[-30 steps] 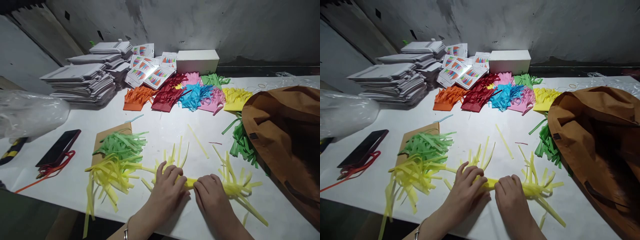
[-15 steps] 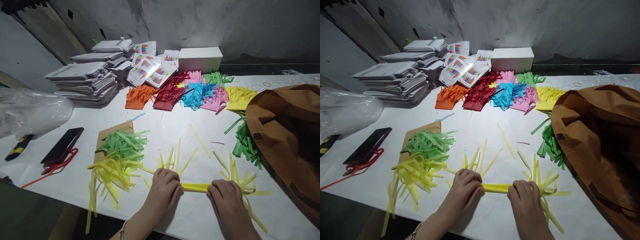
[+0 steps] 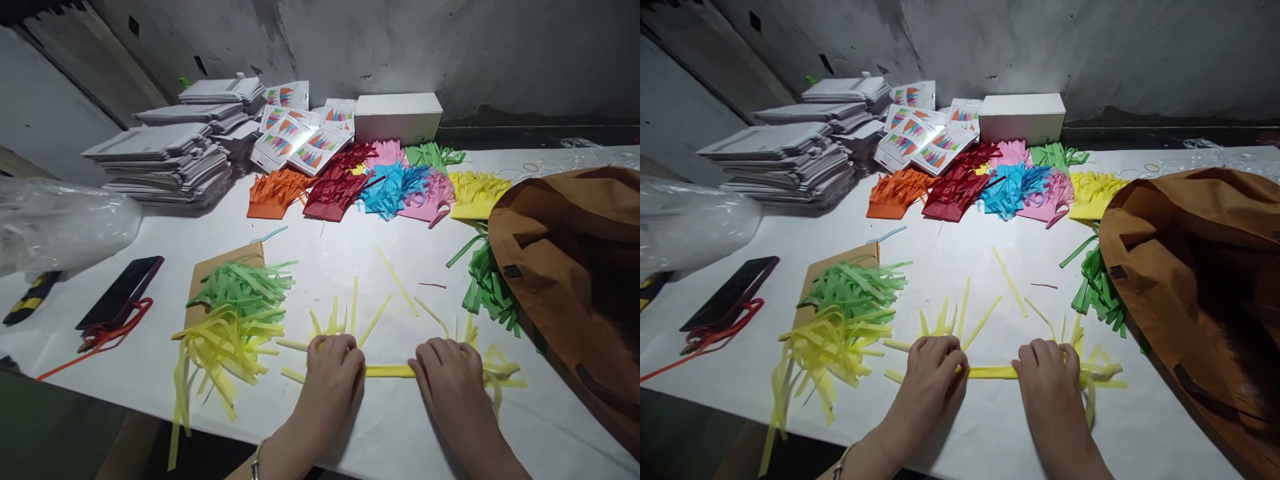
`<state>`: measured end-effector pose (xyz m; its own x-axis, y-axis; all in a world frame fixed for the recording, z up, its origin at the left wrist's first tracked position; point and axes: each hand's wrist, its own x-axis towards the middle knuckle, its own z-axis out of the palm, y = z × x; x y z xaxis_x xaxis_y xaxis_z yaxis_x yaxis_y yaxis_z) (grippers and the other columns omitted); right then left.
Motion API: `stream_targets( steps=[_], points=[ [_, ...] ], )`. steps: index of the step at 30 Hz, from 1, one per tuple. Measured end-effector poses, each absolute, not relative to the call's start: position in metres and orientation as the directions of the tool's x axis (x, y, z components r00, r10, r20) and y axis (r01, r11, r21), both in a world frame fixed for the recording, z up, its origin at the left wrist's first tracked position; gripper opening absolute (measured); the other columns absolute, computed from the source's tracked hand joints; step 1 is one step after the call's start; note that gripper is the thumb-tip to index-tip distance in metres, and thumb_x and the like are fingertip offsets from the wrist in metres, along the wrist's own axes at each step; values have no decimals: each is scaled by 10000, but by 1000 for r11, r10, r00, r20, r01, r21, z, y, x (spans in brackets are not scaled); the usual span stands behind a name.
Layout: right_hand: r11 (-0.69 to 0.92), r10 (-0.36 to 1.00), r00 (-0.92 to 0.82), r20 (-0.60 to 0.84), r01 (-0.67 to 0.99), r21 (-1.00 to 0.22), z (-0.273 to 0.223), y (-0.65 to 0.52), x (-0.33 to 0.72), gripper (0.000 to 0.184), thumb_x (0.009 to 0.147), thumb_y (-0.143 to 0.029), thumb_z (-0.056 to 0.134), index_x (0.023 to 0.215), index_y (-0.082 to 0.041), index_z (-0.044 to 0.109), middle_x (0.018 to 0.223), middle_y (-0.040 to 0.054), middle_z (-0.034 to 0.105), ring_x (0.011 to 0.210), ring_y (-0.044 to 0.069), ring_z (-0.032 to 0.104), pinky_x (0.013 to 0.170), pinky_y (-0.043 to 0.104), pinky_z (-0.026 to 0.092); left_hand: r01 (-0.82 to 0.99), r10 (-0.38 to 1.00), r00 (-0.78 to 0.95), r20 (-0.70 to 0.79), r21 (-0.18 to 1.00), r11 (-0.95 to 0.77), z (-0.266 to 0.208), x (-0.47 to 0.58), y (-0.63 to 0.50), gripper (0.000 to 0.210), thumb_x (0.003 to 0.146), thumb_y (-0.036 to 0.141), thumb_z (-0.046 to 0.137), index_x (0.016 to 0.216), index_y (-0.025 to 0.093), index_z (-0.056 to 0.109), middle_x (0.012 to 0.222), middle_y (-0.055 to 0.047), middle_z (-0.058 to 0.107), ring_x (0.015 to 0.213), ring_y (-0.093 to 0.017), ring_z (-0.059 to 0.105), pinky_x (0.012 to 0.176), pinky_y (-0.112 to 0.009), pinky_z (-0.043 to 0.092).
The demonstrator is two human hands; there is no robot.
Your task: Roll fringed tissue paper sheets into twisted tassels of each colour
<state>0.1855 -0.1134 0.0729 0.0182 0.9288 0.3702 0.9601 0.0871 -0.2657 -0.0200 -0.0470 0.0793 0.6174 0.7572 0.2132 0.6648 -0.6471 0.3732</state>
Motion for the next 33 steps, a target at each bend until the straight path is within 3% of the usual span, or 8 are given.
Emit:
stream_targets(
  steps=[3, 6, 9, 12, 15, 21, 27, 33],
  points=[
    [271, 891, -116, 439, 912, -308, 74, -117, 174, 284, 1035, -120, 379, 915, -190, 627, 852, 43, 635, 864, 208, 560, 1004, 481, 313, 586, 684, 672, 285, 361, -726, 76, -21, -48, 177, 934, 52, 503, 886, 189, 605, 973, -55, 627, 895, -224, 544, 926, -462, 369],
    [418, 856, -279, 436, 869, -265, 69, -114, 164, 314, 1015, -73, 361, 875, -185, 620, 790, 27, 597, 790, 192, 524, 939, 413, 349, 554, 646, 710, 281, 343, -759, 78, -23, -47, 164, 925, 60, 521, 890, 189, 616, 966, -55, 632, 888, -228, 529, 928, -462, 366],
    [401, 858, -266, 439, 881, -252, 62, -109, 162, 311, 998, -66, 397, 766, -195, 559, 721, 9, 538, 715, 181, 480, 853, 374, 347, 523, 601, 751, 272, 311, -794, 81, -25, -45, 170, 907, 68, 539, 929, 206, 634, 991, -49, 639, 925, -236, 531, 984, -494, 334],
    [386, 863, -243, 442, 883, -268, 61, -108, 161, 267, 1008, -96, 415, 807, -195, 561, 753, 12, 555, 746, 183, 500, 857, 375, 331, 494, 570, 760, 311, 294, -818, 80, -26, -45, 182, 890, 54, 549, 931, 208, 637, 996, -43, 641, 952, -229, 537, 1041, -509, 299],
    [418, 859, -289, 423, 873, -253, 63, -109, 156, 287, 1013, -91, 379, 820, -200, 562, 767, 15, 563, 757, 190, 499, 881, 384, 328, 484, 599, 727, 335, 369, -794, 77, -25, -44, 170, 915, 61, 539, 856, 200, 619, 945, -30, 638, 908, -206, 534, 994, -463, 345],
    [433, 851, -320, 416, 876, -213, 66, -118, 165, 336, 1016, -70, 334, 833, -187, 590, 749, 26, 572, 747, 200, 484, 887, 399, 341, 506, 687, 690, 229, 526, -684, 78, -24, -42, 120, 908, 114, 619, 827, 202, 627, 901, -16, 649, 869, -204, 545, 887, -430, 373],
    [343, 874, -171, 455, 880, -327, 61, -137, 192, 332, 1044, -103, 306, 1011, -171, 630, 918, 68, 662, 919, 222, 564, 995, 461, 327, 592, 740, 654, 161, 500, -632, 78, -22, -51, 185, 945, 78, 530, 880, 215, 635, 946, -27, 661, 895, -224, 556, 905, -465, 363],
    [152, 939, -54, 340, 951, -269, 59, -130, 186, 270, 976, -90, 383, 854, -210, 591, 861, 58, 628, 856, 246, 548, 914, 481, 340, 738, 819, 573, 29, 418, -530, 86, -7, -57, 194, 895, 55, 516, 800, 183, 627, 906, -52, 626, 880, -247, 531, 928, -521, 357]
  ],
)
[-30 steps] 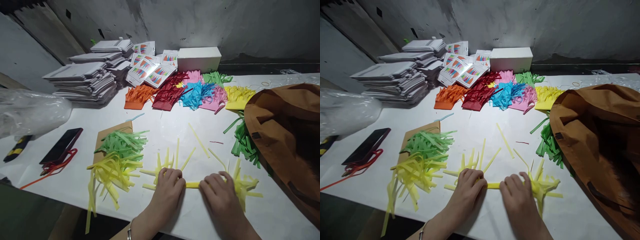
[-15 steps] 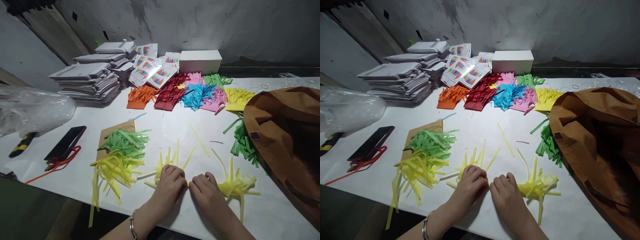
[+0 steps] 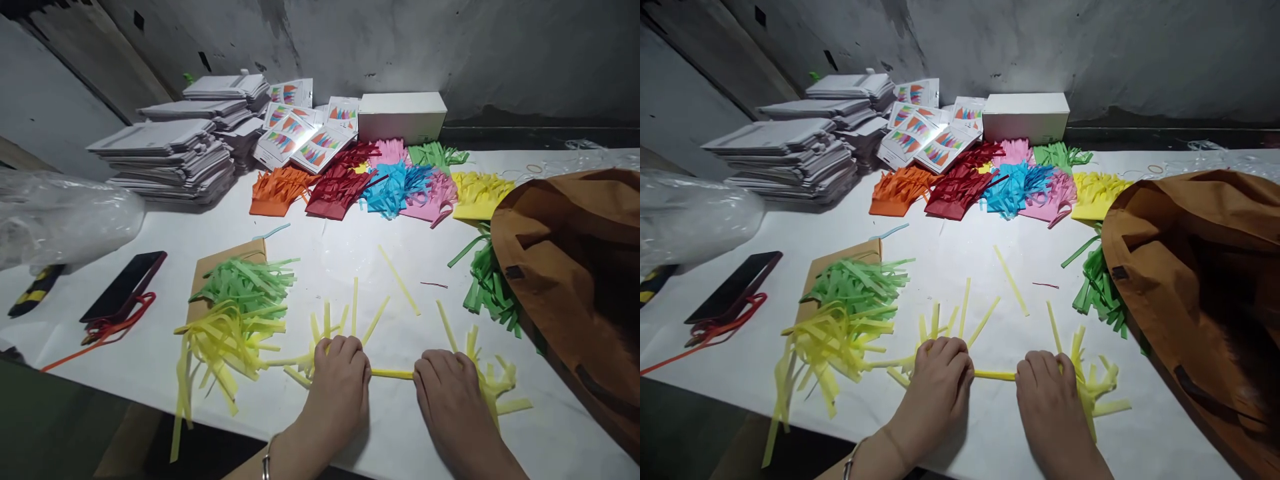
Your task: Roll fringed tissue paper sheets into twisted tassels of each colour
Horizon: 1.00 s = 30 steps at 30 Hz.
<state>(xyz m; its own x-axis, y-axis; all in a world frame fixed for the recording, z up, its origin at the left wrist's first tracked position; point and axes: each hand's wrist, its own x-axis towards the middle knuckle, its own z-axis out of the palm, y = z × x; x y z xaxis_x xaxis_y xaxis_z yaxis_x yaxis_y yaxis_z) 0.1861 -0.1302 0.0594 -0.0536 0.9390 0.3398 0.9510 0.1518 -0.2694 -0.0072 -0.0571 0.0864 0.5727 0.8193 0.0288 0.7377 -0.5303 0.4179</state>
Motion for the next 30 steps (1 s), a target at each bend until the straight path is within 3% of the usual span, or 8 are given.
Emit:
stream_targets(
  steps=[4, 8, 13, 18, 22, 25, 28, 30],
  points=[
    [66, 963, -7, 271, 976, -209, 64, -123, 181, 255, 940, -114, 414, 759, -226, 555, 765, 43, 577, 785, 257, 526, 866, 487, 347, 786, 828, 561, -16, 325, -526, 94, 0, -56, 149, 864, 77, 548, 793, 172, 638, 907, -71, 624, 891, -261, 530, 936, -531, 361],
    [58, 954, 29, 298, 958, -280, 68, -125, 181, 226, 974, -144, 414, 839, -225, 576, 830, 40, 606, 825, 249, 559, 931, 514, 337, 755, 784, 618, 53, 238, -611, 92, -1, -55, 129, 840, 58, 593, 835, 180, 633, 952, -62, 642, 911, -255, 542, 972, -536, 339],
    [221, 928, -70, 367, 895, -388, 70, -130, 178, 310, 1004, -78, 345, 918, -230, 602, 885, 14, 645, 895, 209, 590, 1092, 548, 248, 572, 589, 780, 211, 139, -808, 79, -5, -57, 123, 871, 102, 646, 799, 195, 610, 871, -9, 644, 909, -232, 548, 1055, -543, 246],
    [294, 909, -153, 388, 895, -337, 66, -123, 174, 199, 988, -121, 457, 883, -205, 603, 834, 15, 632, 855, 207, 569, 1077, 536, 274, 523, 527, 829, 188, 76, -849, 67, 4, -47, 135, 915, 134, 620, 788, 177, 633, 836, -26, 634, 858, -228, 551, 1022, -531, 282],
    [356, 868, -230, 440, 906, -230, 65, -117, 176, 338, 1017, -95, 365, 784, -186, 593, 728, 16, 594, 742, 185, 524, 991, 483, 324, 559, 580, 810, 84, 188, -808, 79, 6, -38, 137, 905, 137, 609, 781, 163, 661, 851, -50, 652, 845, -231, 572, 880, -452, 389],
    [438, 799, -283, 531, 878, -192, 77, -120, 180, 352, 1022, -68, 351, 844, -153, 642, 757, 32, 643, 785, 187, 560, 1005, 482, 318, 565, 649, 760, 26, 467, -680, 103, 0, -40, 178, 955, 149, 545, 945, 194, 717, 948, -50, 696, 908, -227, 599, 861, -409, 405],
    [520, 698, -326, 637, 843, -139, 100, -131, 186, 286, 1011, -51, 401, 1026, -93, 684, 885, 71, 717, 914, 220, 612, 1042, 513, 298, 450, 663, 738, -123, 822, -348, 125, -3, -45, 235, 985, 242, 533, 1081, 238, 748, 988, -50, 738, 946, -219, 623, 883, -371, 422],
    [539, 663, -343, 666, 836, -106, 116, -138, 191, 271, 999, -43, 432, 1054, -95, 692, 907, 68, 734, 938, 223, 635, 1057, 517, 296, 338, 605, 752, -264, 941, -10, 134, 0, -47, 212, 938, 351, 627, 976, 208, 781, 895, -45, 747, 859, -198, 630, 826, -324, 446]
  ],
)
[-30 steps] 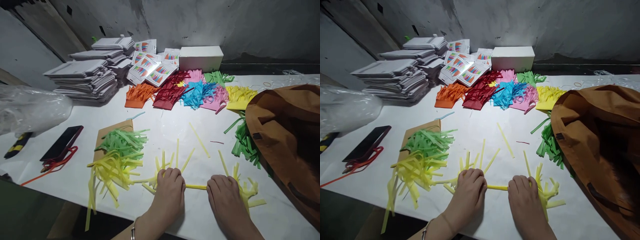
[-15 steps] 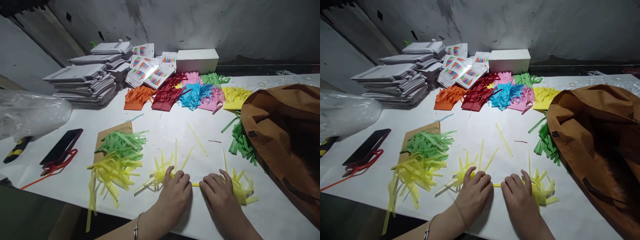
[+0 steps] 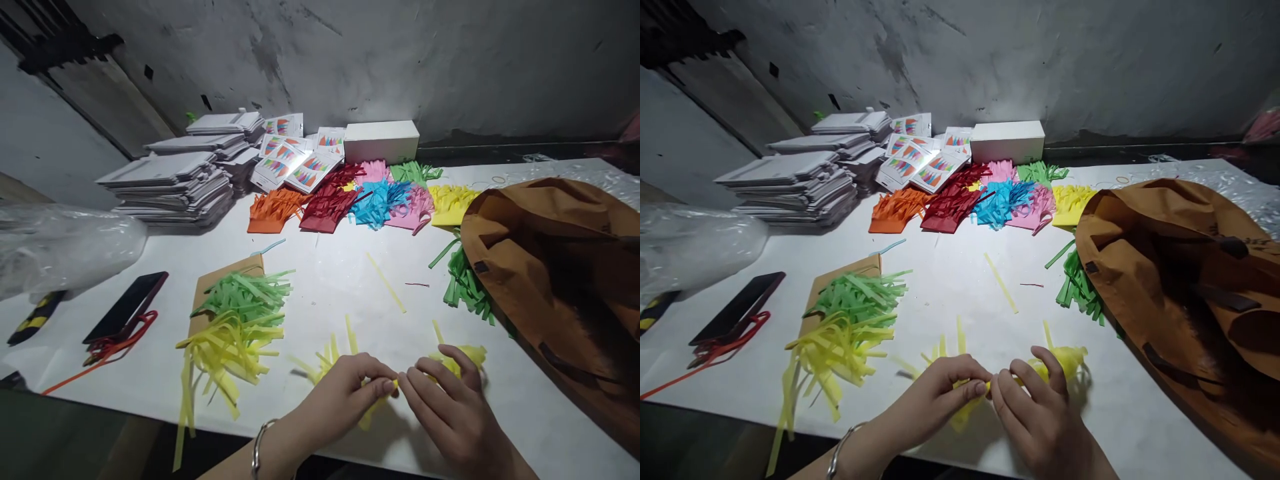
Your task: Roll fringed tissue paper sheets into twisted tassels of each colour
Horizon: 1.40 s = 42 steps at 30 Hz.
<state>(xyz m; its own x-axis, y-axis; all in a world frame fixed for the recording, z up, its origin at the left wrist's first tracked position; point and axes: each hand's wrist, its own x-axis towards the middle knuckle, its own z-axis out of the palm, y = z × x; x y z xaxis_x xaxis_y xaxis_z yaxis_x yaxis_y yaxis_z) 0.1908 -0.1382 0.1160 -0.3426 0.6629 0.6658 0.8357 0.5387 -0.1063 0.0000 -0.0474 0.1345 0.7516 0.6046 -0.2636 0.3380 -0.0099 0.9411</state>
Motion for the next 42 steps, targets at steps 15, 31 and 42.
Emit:
stream_targets(
  steps=[15, 31, 42],
  points=[
    [397, 761, 269, 591, 527, -752, 97, -195, 223, 518, 932, -68, 613, 1399, -285, 552, 1024, 57, 647, 944, 181, 680, 770, 261, 593, 46, 631, 741, -231, 954, 296, 140, 87, -85, 304, 749, 458, 842, 743, 157, 802, 685, -44, 697, 682, -150, 581, 682, -255, 458],
    [145, 587, 572, 573, 622, -770, 86, -228, 276, 449, 950, -62, 542, 1357, -244, 593, 925, 41, 672, 800, 143, 703, 704, 215, 596, 274, 381, 829, -409, 892, 360, 139, 196, -91, 460, 626, 523, 905, 730, 141, 671, 591, -12, 647, 562, -137, 591, 583, -247, 477],
    [-36, 774, 630, 64, 144, -989, 92, -228, 290, 257, 1036, -342, 417, 869, -222, 572, 715, -15, 611, 656, 128, 624, 591, 188, 505, 241, 395, 912, -109, 922, -304, 143, 214, -87, 301, 971, 378, 546, 741, 186, 575, 691, -24, 651, 633, -145, 584, 590, -242, 462]
  ],
)
